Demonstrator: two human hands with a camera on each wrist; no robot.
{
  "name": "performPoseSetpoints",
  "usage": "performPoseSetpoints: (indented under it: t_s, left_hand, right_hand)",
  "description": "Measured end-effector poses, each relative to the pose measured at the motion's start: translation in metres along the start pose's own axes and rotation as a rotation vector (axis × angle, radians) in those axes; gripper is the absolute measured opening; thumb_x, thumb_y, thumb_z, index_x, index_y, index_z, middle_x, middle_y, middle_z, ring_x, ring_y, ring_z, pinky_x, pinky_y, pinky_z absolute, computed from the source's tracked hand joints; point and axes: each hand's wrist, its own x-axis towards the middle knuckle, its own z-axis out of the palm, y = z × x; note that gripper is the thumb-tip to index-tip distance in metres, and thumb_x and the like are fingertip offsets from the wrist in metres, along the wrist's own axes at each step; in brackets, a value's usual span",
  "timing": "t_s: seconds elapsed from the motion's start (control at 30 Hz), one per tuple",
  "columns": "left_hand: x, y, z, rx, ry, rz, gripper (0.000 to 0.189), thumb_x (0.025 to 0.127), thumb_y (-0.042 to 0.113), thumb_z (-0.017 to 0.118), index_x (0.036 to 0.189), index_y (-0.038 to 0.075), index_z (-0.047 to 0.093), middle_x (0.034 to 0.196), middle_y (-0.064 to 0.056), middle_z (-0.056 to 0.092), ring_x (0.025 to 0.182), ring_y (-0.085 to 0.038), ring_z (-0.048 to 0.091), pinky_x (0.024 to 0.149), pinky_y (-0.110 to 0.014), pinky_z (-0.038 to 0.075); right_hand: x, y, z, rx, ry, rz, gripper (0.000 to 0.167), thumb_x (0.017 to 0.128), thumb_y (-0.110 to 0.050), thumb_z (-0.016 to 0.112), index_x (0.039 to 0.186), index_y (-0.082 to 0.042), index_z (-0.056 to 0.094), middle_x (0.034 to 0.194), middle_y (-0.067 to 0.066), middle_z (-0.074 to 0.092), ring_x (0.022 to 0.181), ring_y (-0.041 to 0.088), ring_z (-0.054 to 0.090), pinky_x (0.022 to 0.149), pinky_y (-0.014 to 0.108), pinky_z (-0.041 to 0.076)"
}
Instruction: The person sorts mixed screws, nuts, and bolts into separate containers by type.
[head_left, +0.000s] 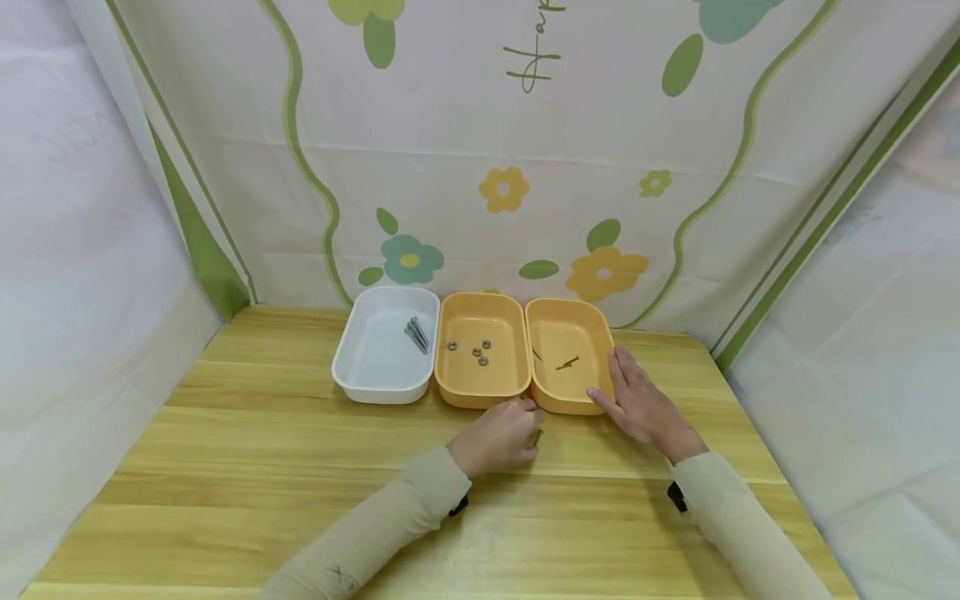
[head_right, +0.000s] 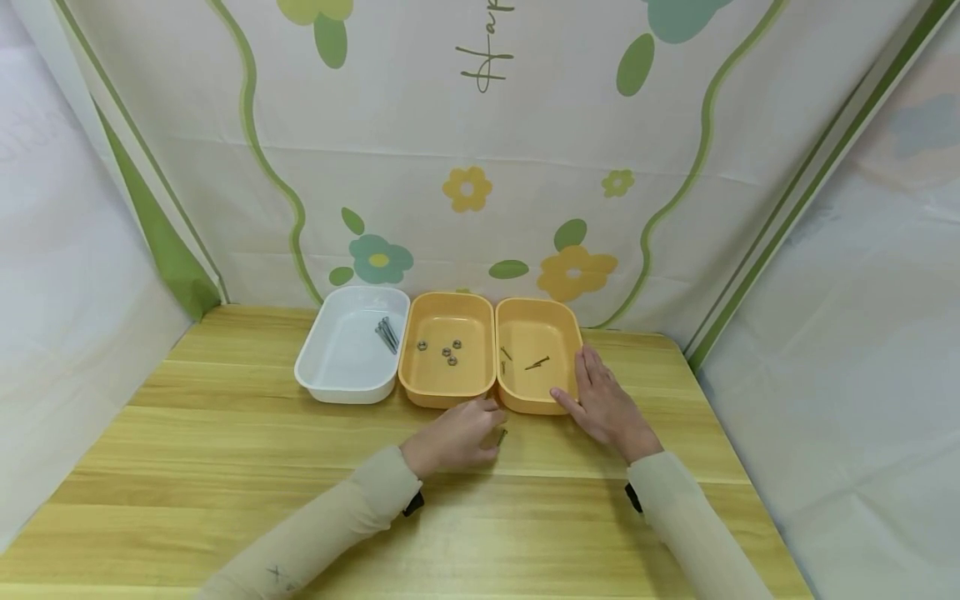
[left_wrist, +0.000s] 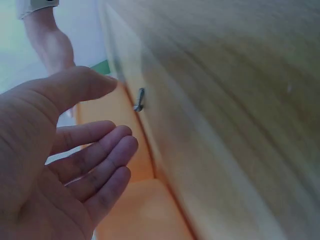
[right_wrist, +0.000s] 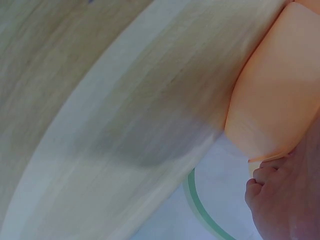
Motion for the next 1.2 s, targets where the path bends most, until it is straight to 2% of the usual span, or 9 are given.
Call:
performPoseSetpoints:
  t_s: [0.1, 0.27, 0.4, 0.53, 0.63, 0.77, 0.9, 1.03, 1.2]
  left_hand:
    - [0.002, 0.000, 0.005, -0.002, -0.012, -0.023, 0.016, 0.093, 0.019, 0.078, 0.105, 0.010, 0.074, 0.100, -0.002, 0.069, 0.077, -0.006, 0.053, 0.072, -0.020, 0.053]
    - [0.008, 0.000, 0.013, 0.015, -0.014, -0.038, 0.007, 0.093, 0.018, 0.076, 0.090, 0.013, 0.071, 0.092, 0.000, 0.066, 0.077, -0.008, 0.053, 0.072, -0.022, 0.052]
    - [0.012, 0.004, 0.015, 0.037, -0.002, -0.041, 0.016, 0.098, 0.014, 0.070, 0.082, 0.015, 0.069, 0.085, 0.000, 0.066, 0.076, -0.010, 0.057, 0.070, -0.024, 0.051]
    - [0.014, 0.007, 0.013, 0.019, -0.022, -0.041, 0.021, 0.100, 0.009, 0.067, 0.080, 0.014, 0.067, 0.076, 0.002, 0.063, 0.066, -0.008, 0.053, 0.062, -0.021, 0.047]
    - [0.013, 0.007, 0.013, 0.012, -0.031, 0.000, 0.026, 0.098, 0.006, 0.067, 0.075, 0.017, 0.061, 0.070, 0.005, 0.058, 0.061, -0.005, 0.045, 0.057, -0.018, 0.039]
    - [0.011, 0.007, 0.013, 0.017, -0.045, 0.065, 0.032, 0.096, 0.006, 0.069, 0.071, 0.020, 0.054, 0.071, 0.007, 0.053, 0.062, -0.004, 0.041, 0.057, -0.016, 0.035]
    - [0.008, 0.010, 0.007, 0.036, -0.048, 0.106, 0.034, 0.096, 0.008, 0.070, 0.072, 0.021, 0.051, 0.073, 0.008, 0.048, 0.063, -0.002, 0.036, 0.056, -0.014, 0.030]
    - [0.004, 0.016, -0.002, 0.078, -0.022, 0.154, 0.031, 0.095, 0.007, 0.072, 0.073, 0.021, 0.054, 0.071, 0.008, 0.046, 0.061, -0.001, 0.032, 0.054, -0.013, 0.025]
    - [-0.001, 0.023, -0.015, 0.097, -0.007, 0.192, 0.023, 0.092, 0.004, 0.072, 0.076, 0.019, 0.063, 0.071, 0.008, 0.049, 0.060, -0.001, 0.032, 0.053, -0.011, 0.025]
  right_hand:
    - [0.000, 0.000, 0.000, 0.003, -0.002, 0.003, 0.095, 0.110, -0.061, 0.037, 0.166, 0.007, 0.000, 0.176, 0.026, -0.006, 0.165, 0.044, 0.001, 0.131, 0.066, 0.015]
    - [0.000, -0.001, -0.001, 0.004, -0.005, 0.009, 0.095, 0.110, -0.061, 0.037, 0.166, 0.006, -0.001, 0.177, 0.025, -0.007, 0.165, 0.044, 0.001, 0.131, 0.066, 0.015]
    - [-0.001, -0.001, -0.002, 0.002, -0.006, 0.012, 0.096, 0.110, -0.061, 0.036, 0.166, 0.007, 0.000, 0.177, 0.025, -0.007, 0.165, 0.044, 0.001, 0.130, 0.066, 0.015]
    - [-0.001, -0.001, -0.003, 0.005, -0.009, 0.012, 0.096, 0.110, -0.061, 0.037, 0.166, 0.007, 0.001, 0.176, 0.025, -0.007, 0.165, 0.045, 0.001, 0.130, 0.066, 0.015]
    - [-0.001, -0.002, -0.002, 0.008, -0.007, 0.009, 0.095, 0.110, -0.061, 0.037, 0.166, 0.008, 0.002, 0.176, 0.026, -0.006, 0.165, 0.045, 0.002, 0.130, 0.066, 0.016]
    - [-0.002, -0.002, -0.002, 0.003, -0.003, 0.006, 0.095, 0.110, -0.061, 0.037, 0.166, 0.008, 0.002, 0.176, 0.026, -0.006, 0.165, 0.045, 0.003, 0.130, 0.066, 0.016]
    - [-0.001, -0.001, -0.001, -0.001, 0.001, 0.008, 0.095, 0.110, -0.061, 0.037, 0.166, 0.007, 0.001, 0.177, 0.025, -0.007, 0.165, 0.044, 0.002, 0.131, 0.065, 0.016]
    - [-0.001, -0.001, -0.001, 0.004, -0.002, 0.006, 0.095, 0.110, -0.061, 0.037, 0.166, 0.007, 0.000, 0.177, 0.024, -0.008, 0.165, 0.044, 0.002, 0.131, 0.065, 0.015]
    - [-0.001, 0.000, 0.000, 0.002, 0.008, 0.000, 0.095, 0.110, -0.060, 0.037, 0.166, 0.007, 0.001, 0.176, 0.027, -0.004, 0.165, 0.045, 0.003, 0.130, 0.066, 0.017]
